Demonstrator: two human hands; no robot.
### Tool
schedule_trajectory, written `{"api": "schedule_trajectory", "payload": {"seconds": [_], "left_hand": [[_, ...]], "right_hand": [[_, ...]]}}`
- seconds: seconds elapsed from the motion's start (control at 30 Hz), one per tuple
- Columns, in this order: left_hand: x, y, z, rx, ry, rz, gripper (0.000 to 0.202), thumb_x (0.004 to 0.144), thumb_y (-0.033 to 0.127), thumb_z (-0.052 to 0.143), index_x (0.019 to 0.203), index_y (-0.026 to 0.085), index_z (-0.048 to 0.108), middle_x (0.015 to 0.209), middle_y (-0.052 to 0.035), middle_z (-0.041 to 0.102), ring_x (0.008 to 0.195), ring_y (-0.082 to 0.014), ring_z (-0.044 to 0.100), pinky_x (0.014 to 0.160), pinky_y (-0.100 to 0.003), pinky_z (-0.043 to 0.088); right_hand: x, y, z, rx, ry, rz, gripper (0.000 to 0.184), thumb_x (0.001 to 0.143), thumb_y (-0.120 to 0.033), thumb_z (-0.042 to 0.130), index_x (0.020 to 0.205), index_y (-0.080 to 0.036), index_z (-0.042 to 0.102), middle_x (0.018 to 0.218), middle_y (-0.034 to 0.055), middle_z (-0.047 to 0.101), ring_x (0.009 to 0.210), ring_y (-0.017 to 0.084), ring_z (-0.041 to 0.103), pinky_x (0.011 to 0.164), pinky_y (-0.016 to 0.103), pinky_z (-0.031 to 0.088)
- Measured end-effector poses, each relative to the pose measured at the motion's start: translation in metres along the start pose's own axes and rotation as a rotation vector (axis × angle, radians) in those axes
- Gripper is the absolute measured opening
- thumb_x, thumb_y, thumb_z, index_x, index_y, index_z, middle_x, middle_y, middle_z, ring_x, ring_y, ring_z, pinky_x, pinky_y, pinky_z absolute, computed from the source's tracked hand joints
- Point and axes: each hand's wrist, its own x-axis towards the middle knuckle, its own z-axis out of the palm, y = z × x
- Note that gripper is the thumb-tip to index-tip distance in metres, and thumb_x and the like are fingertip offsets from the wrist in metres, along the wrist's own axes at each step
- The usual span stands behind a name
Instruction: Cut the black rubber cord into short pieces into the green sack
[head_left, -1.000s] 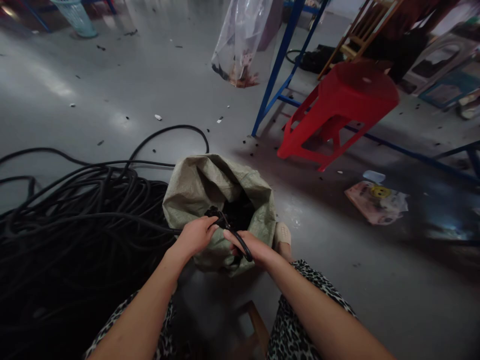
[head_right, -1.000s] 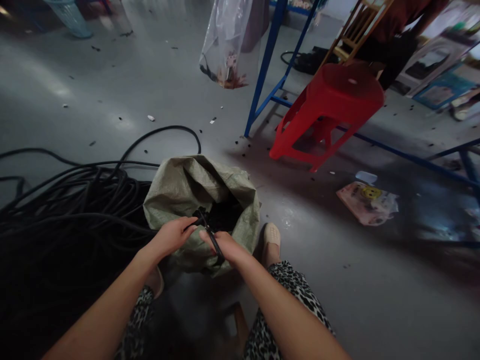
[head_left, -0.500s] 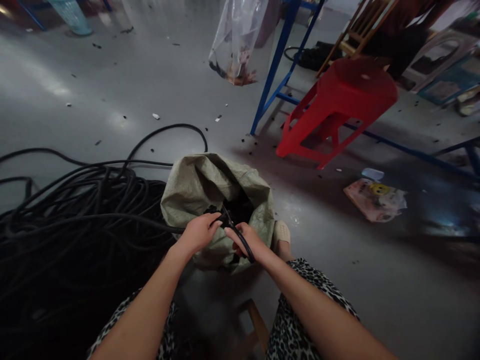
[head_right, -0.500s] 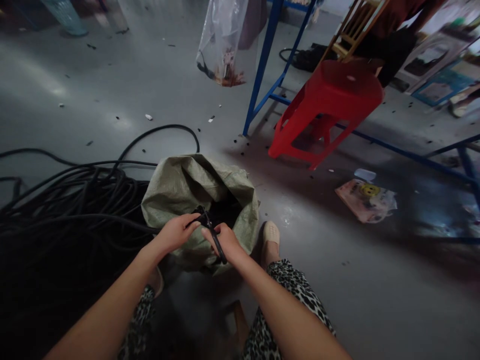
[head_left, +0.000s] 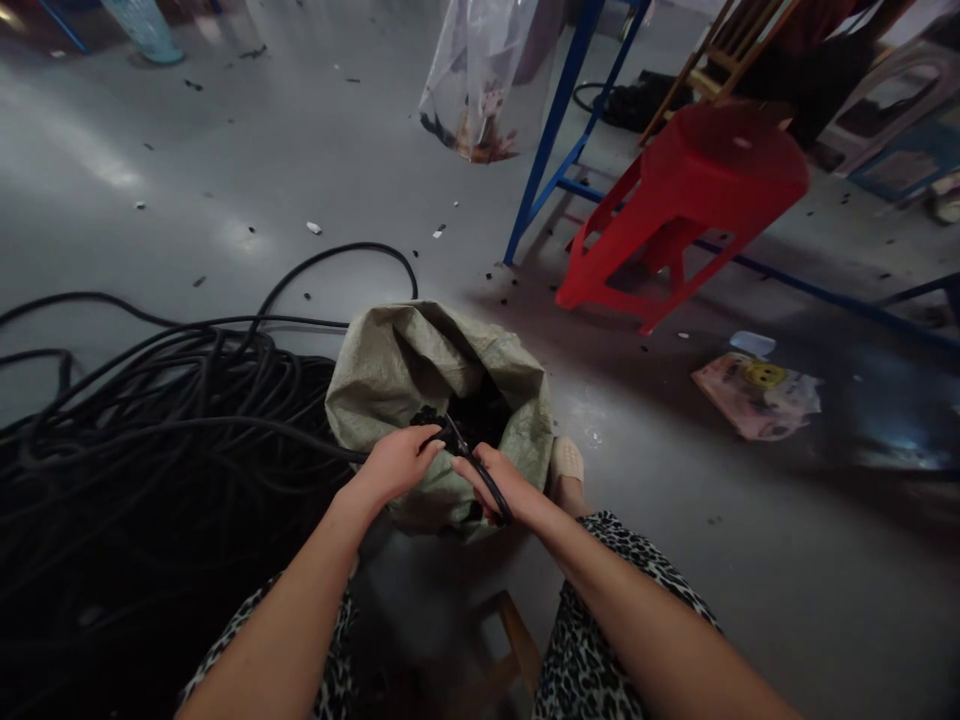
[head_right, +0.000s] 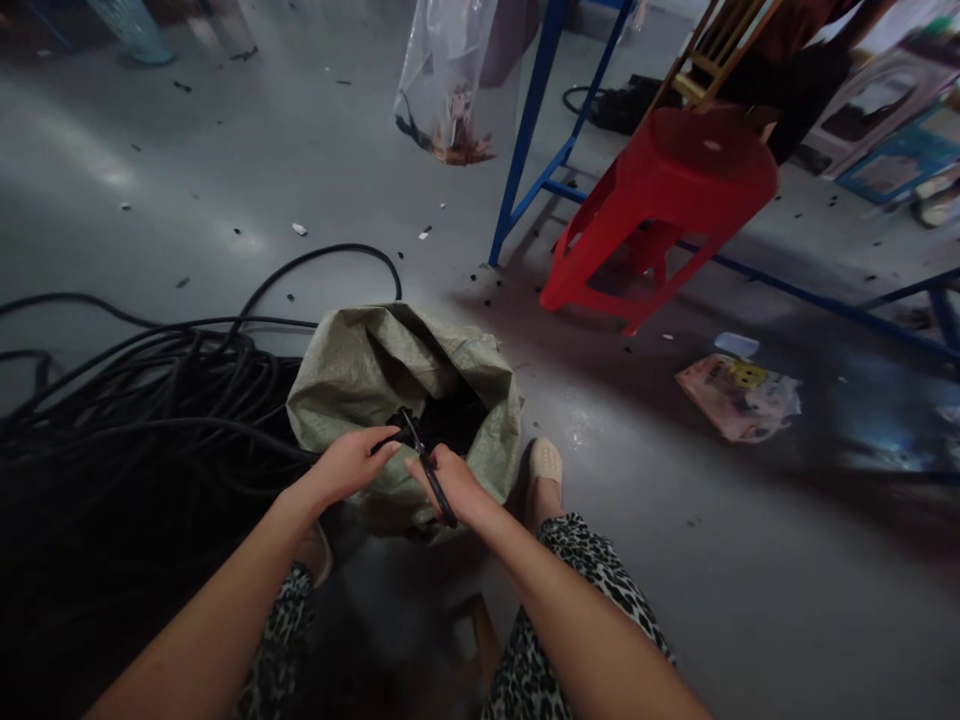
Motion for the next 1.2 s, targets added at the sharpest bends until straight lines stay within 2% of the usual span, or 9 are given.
{"api": "schedule_trajectory", "payload": {"seconds": [0.1, 0.2, 0.3, 0.47, 0.6, 0.73, 0.93, 1.2], "left_hand": [[-0.002, 0.003, -0.002, 0.051, -0.009, -0.016, 0.037, 0.089, 0.040, 0.043, 0.113, 0.021, 0.063, 0.112, -0.0071, 0.069, 0.102, -0.0213, 0.064, 0.087, -0.029, 0.047], [-0.004, 0.004, -0.004, 0.105, -0.010, -0.045, 0.033, 0.087, 0.039, 0.045, 0.110, 0.022, 0.062, 0.099, -0.0056, 0.072, 0.091, -0.0221, 0.066, 0.078, -0.030, 0.047], [-0.005, 0.002, -0.005, 0.124, -0.011, -0.046, 0.031, 0.087, 0.038, 0.045, 0.108, 0.022, 0.061, 0.098, -0.0051, 0.071, 0.090, -0.0221, 0.065, 0.075, -0.029, 0.046], [-0.004, -0.003, -0.007, 0.135, -0.043, -0.056, 0.033, 0.089, 0.035, 0.044, 0.112, 0.020, 0.063, 0.108, -0.0077, 0.069, 0.095, -0.0222, 0.064, 0.079, -0.030, 0.046], [-0.003, -0.005, -0.007, 0.126, -0.038, -0.072, 0.035, 0.088, 0.035, 0.045, 0.114, 0.020, 0.064, 0.114, -0.0087, 0.068, 0.102, -0.0230, 0.063, 0.085, -0.031, 0.046], [-0.002, -0.006, -0.006, 0.090, 0.022, -0.080, 0.038, 0.089, 0.036, 0.045, 0.117, 0.017, 0.063, 0.117, -0.0092, 0.067, 0.107, -0.0239, 0.062, 0.091, -0.032, 0.046], [0.001, -0.009, -0.004, 0.064, 0.124, -0.078, 0.038, 0.089, 0.036, 0.046, 0.117, 0.016, 0.063, 0.116, -0.0090, 0.067, 0.108, -0.0240, 0.062, 0.094, -0.034, 0.046], [0.001, -0.008, -0.001, 0.030, 0.160, -0.049, 0.038, 0.088, 0.037, 0.047, 0.115, 0.016, 0.064, 0.114, -0.0087, 0.068, 0.106, -0.0232, 0.063, 0.093, -0.034, 0.048]], "right_hand": [[-0.005, -0.007, 0.002, -0.267, 0.024, -0.057, 0.035, 0.078, -0.049, 0.065, 0.077, -0.021, 0.044, 0.040, -0.0078, 0.043, 0.028, 0.011, 0.041, 0.032, 0.020, 0.030], [-0.010, -0.014, 0.003, -0.329, 0.043, -0.054, 0.035, 0.082, -0.050, 0.061, 0.077, -0.021, 0.042, 0.041, -0.0080, 0.041, 0.029, 0.011, 0.042, 0.032, 0.021, 0.032], [-0.013, -0.018, 0.003, -0.350, 0.031, -0.047, 0.036, 0.082, -0.051, 0.060, 0.079, -0.020, 0.042, 0.042, -0.0086, 0.040, 0.028, 0.011, 0.042, 0.029, 0.020, 0.031], [-0.011, -0.015, -0.002, -0.384, 0.010, -0.050, 0.041, 0.081, -0.055, 0.062, 0.076, -0.018, 0.044, 0.045, -0.0072, 0.043, 0.030, 0.010, 0.045, 0.028, 0.018, 0.031], [-0.005, -0.009, -0.006, -0.404, 0.041, 0.002, 0.046, 0.079, -0.062, 0.059, 0.081, -0.017, 0.046, 0.044, -0.0066, 0.044, 0.029, 0.010, 0.044, 0.028, 0.017, 0.030], [-0.004, -0.009, -0.007, -0.412, 0.057, 0.023, 0.053, 0.078, -0.067, 0.056, 0.092, -0.016, 0.048, 0.046, -0.0062, 0.046, 0.031, 0.011, 0.046, 0.030, 0.017, 0.032], [-0.008, -0.016, -0.002, -0.347, 0.001, -0.004, 0.058, 0.079, -0.066, 0.055, 0.103, -0.014, 0.051, 0.056, -0.0023, 0.053, 0.043, 0.010, 0.052, 0.037, 0.017, 0.038], [0.000, -0.009, 0.002, -0.361, -0.010, -0.012, 0.059, 0.079, -0.066, 0.055, 0.109, -0.015, 0.053, 0.063, -0.0007, 0.055, 0.049, 0.012, 0.055, 0.043, 0.019, 0.041]]}}
